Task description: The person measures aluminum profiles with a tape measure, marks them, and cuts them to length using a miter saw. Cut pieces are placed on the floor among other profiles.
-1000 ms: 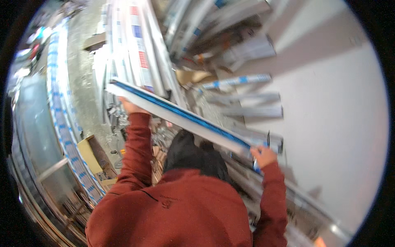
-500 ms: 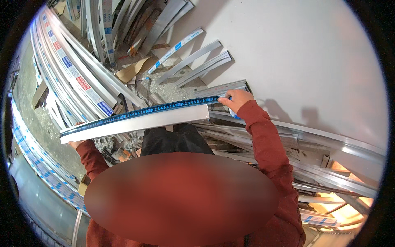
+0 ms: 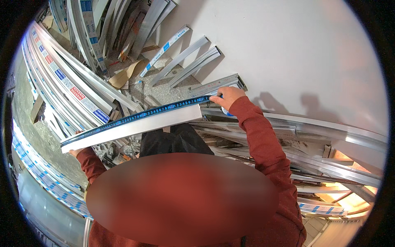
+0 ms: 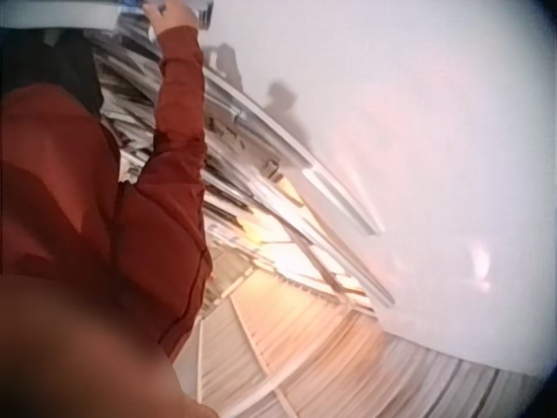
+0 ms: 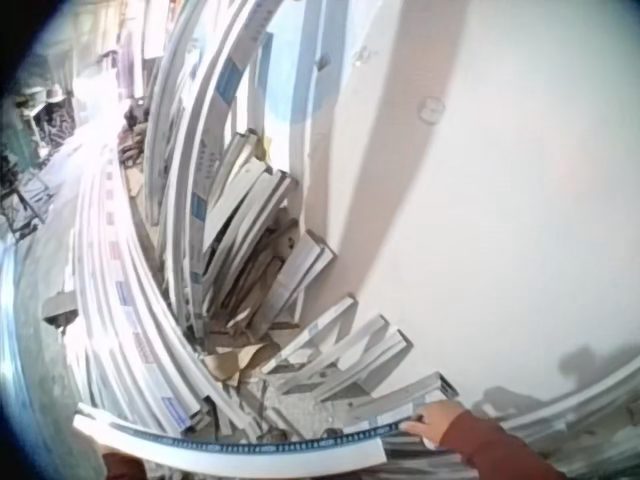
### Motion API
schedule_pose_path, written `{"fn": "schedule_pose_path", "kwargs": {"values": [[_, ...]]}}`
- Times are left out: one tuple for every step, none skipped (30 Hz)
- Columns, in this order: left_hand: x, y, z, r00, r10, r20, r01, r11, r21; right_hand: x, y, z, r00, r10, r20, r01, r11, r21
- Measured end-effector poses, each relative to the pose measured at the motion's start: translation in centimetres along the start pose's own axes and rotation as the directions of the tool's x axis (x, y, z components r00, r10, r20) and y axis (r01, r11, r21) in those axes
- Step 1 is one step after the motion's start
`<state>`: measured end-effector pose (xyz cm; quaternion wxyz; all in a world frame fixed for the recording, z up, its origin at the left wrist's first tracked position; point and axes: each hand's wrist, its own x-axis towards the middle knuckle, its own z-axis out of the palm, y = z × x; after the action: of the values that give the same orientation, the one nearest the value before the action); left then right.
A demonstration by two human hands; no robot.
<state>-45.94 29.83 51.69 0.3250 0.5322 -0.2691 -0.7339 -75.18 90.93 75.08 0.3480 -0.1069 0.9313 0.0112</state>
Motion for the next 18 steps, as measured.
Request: {"fn": "schedule_pose_path", "kwargs": {"values": [[0.2, 0.0, -0.1, 1.0, -0.007, 0.003, 0.007, 1.0, 0.001, 0.0, 0.1, 0.0, 1.0, 0.005, 0.008, -0.005, 1.0, 0.003], [0.4, -0.1, -0.2, 0.999, -0.019, 0.029, 0.019, 1.0, 0.001, 0.0, 0.2, 0.0, 1.0, 0.004, 0.008, -0.004, 1.0, 0.008], [0.6, -0.2, -0.4, 0.998, -0.032, 0.055, 0.032, 0.999, 0.002, 0.1, 0.2, 0.0, 1.0, 0.0, 0.01, 0.0, 1.0, 0.008], [0.9, -0.3, -0.5, 0.999, -0.033, 0.033, 0.032, 0.999, 0.022, 0.1, 0.3, 0.0, 1.0, -0.011, 0.004, 0.01, 1.0, 0.009], [1.1, -0.5, -0.6, 0.999, -0.034, 0.022, 0.034, 0.999, 0.006, 0.2, 0.4, 0.0, 1.0, -0.015, 0.001, 0.015, 1.0, 0.003], [1.3, -0.7, -0.7, 0.999, -0.012, 0.039, 0.011, 1.0, 0.009, 0.2, 0.6, 0.0, 1.0, -0.02, -0.002, 0.02, 1.0, 0.003], [1.4, -0.9, -0.8, 1.0, 0.007, 0.003, -0.007, 1.0, 0.016, 0.3, 0.7, 0.1, 1.0, -0.02, -0.003, 0.02, 1.0, -0.005], [1.5, -1.1, -0.7, 1.0, 0.011, 0.004, -0.011, 1.0, 0.002, 0.4, 0.8, 0.2, 1.0, -0.026, -0.009, 0.026, 1.0, -0.015], [1.5, -1.1, -0.7, 1.0, 0.004, 0.01, -0.004, 1.0, -0.013, 0.5, 1.0, 0.3, 1.0, -0.02, -0.001, 0.02, 1.0, -0.013], [1.5, -1.2, -0.6, 1.0, 0.0, 0.015, 0.0, 1.0, -0.008, 0.6, 1.1, 0.4, 1.0, -0.021, 0.002, 0.021, 1.0, -0.012], [1.3, -1.1, -0.4, 1.0, 0.001, 0.026, -0.001, 1.0, -0.008, 0.6, 1.3, 0.5, 1.0, -0.024, -0.005, 0.024, 1.0, -0.018], [1.1, -1.0, -0.1, 0.999, 0.004, 0.037, -0.004, 1.0, -0.009, 0.7, 1.4, 0.7, 1.0, -0.029, -0.006, 0.029, 0.999, -0.022], [0.7, -0.8, 0.3, 1.0, 0.009, 0.013, -0.008, 0.998, -0.063, 0.7, 1.5, 0.7, 0.999, -0.036, -0.019, 0.036, 0.999, -0.032], [0.2, -0.7, 0.9, 1.0, 0.021, -0.003, -0.022, 0.999, -0.047, 0.8, 1.6, 0.9, 0.998, -0.047, -0.034, 0.045, 0.998, -0.041], [-0.4, -0.3, 1.7, 0.997, 0.004, 0.077, 0.002, 0.996, -0.085, 0.8, 1.6, 1.0, 0.999, -0.047, 0.006, 0.047, 0.999, -0.026], [-1.3, 0.2, 2.5, 0.995, -0.041, 0.086, 0.052, 0.991, -0.127, 0.7, 1.5, 1.2, 0.998, -0.05, 0.045, 0.05, 0.999, -0.011], [-1.7, 0.0, 4.2, 0.988, 0.145, 0.042, -0.145, 0.989, -0.022, 0.6, 1.3, 1.6, 0.996, -0.045, 0.073, 0.045, 0.999, -0.002], [-2.5, 0.0, 5.8, 0.984, 0.166, 0.072, -0.164, 0.986, -0.037, 0.2, 1.3, 2.1, 0.986, -0.089, 0.142, 0.076, 0.993, 0.094]]}}
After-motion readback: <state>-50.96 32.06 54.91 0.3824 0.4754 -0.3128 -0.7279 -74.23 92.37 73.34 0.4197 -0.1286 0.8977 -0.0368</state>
